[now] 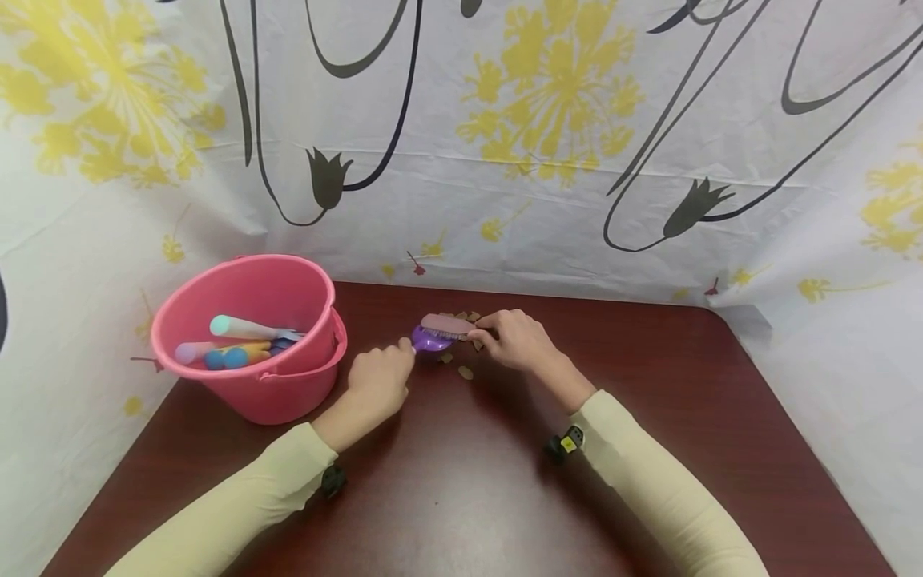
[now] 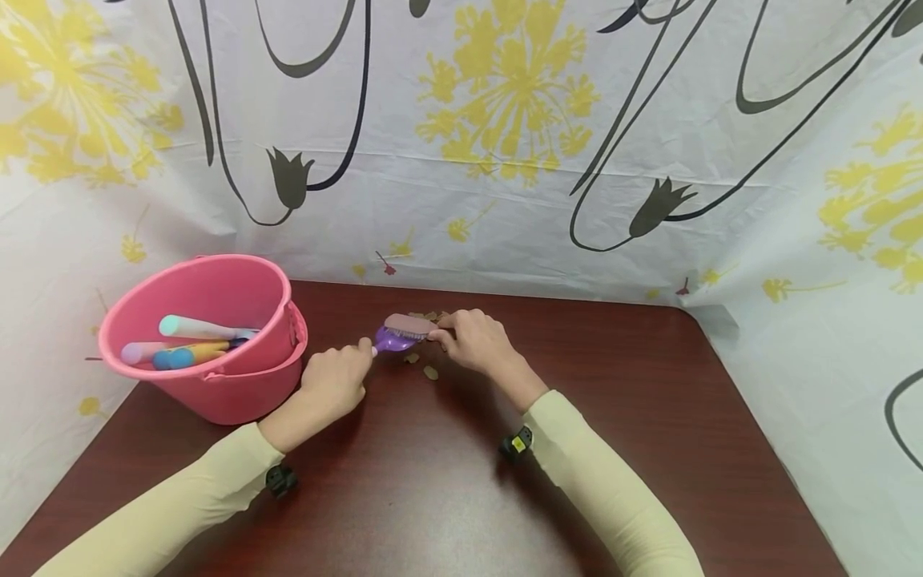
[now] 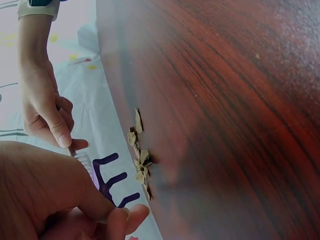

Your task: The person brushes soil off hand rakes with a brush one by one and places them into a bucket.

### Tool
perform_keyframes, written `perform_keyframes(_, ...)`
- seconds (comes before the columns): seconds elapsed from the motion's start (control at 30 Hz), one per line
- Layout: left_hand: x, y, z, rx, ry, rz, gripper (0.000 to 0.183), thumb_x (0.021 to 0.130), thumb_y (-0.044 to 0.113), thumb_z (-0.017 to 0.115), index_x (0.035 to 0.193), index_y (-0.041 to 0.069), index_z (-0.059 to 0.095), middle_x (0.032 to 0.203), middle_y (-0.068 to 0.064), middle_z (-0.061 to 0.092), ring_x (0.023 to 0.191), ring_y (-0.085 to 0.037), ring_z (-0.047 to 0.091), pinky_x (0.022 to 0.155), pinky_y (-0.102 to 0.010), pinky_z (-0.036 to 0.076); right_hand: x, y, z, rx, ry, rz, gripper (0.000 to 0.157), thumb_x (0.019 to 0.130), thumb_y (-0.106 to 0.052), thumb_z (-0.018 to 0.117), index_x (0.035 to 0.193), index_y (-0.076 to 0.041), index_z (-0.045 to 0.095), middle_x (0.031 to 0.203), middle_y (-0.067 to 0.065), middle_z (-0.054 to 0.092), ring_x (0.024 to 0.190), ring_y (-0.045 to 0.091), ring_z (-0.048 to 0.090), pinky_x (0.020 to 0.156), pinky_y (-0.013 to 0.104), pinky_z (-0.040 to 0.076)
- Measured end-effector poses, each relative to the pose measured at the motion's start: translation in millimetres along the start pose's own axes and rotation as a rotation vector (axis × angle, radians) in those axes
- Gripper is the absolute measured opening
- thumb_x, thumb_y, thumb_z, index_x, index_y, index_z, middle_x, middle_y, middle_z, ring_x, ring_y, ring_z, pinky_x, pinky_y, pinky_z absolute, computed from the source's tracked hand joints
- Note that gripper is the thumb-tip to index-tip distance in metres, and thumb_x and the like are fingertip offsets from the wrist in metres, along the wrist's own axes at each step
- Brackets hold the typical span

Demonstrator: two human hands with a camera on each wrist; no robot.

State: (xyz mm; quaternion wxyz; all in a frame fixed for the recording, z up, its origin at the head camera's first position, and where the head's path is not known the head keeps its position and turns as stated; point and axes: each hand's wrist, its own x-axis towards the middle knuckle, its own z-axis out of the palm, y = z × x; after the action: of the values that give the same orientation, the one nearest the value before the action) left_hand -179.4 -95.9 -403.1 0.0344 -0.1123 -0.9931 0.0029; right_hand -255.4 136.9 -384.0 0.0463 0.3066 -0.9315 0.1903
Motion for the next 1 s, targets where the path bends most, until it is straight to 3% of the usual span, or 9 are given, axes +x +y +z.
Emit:
perform_keyframes(0.2,0.3,0.6,0.1,0.01,0.0,0.009,0.046,0.081,0.022,0.084,0.109,0.001,0.055,0.079,-0.012,0.061,0.062,-0.028,0.062,0.049,-0.041,0.051,-2.2,6.2,0.5,-0.005,0.021,-0.001,0.025,0.101,-0.033,0.065,0.102,-0.013,0.08,0.077,-0.005,0.069,0.051,0.011,0.046,0.047,0.031,0.037)
perform_keyframes(0.47,0.8,3.7,1.8,0.008,-0.007,0.004,0.047,0.08,0.022,0.086,0.11,0.001,0.056,0.078,-0.012,0.062,0.062,-0.028,0.062,0.049,-0.041,0.051,-5.0,17.3,1.9,-0.018,0.041,0.04,0.03,0.101,-0.035,0.064,0.113,-0.01,0.078,0.099,0.004,0.075,0.069,0.017,0.063,0.059,0.041,0.051)
perform_keyframes(0.77,-1.6,-1.2,3.1,0.008,0.005,-0.018,0.05,0.078,0.024,0.087,0.108,0.001,0.054,0.079,-0.013,0.063,0.064,-0.031,0.065,0.051,-0.044,0.053,-8.3,36.8,0.7,0.008,0.127,0.116,0.033,0.102,-0.036,0.063,0.116,-0.009,0.077,0.104,0.008,0.074,0.078,0.027,0.068,0.058,0.047,0.052)
perform_keyframes(1.0,-1.4,-4.0,3.1,0.004,0.002,-0.013,0.05,0.078,0.024,0.087,0.107,0.001,0.053,0.077,-0.012,0.06,0.062,-0.03,0.063,0.049,-0.043,0.052,-15.1,43.5,-2.9,0.033,0.145,0.127,0.03,0.102,-0.035,0.064,0.114,-0.011,0.077,0.1,0.006,0.074,0.077,0.025,0.067,0.059,0.047,0.051)
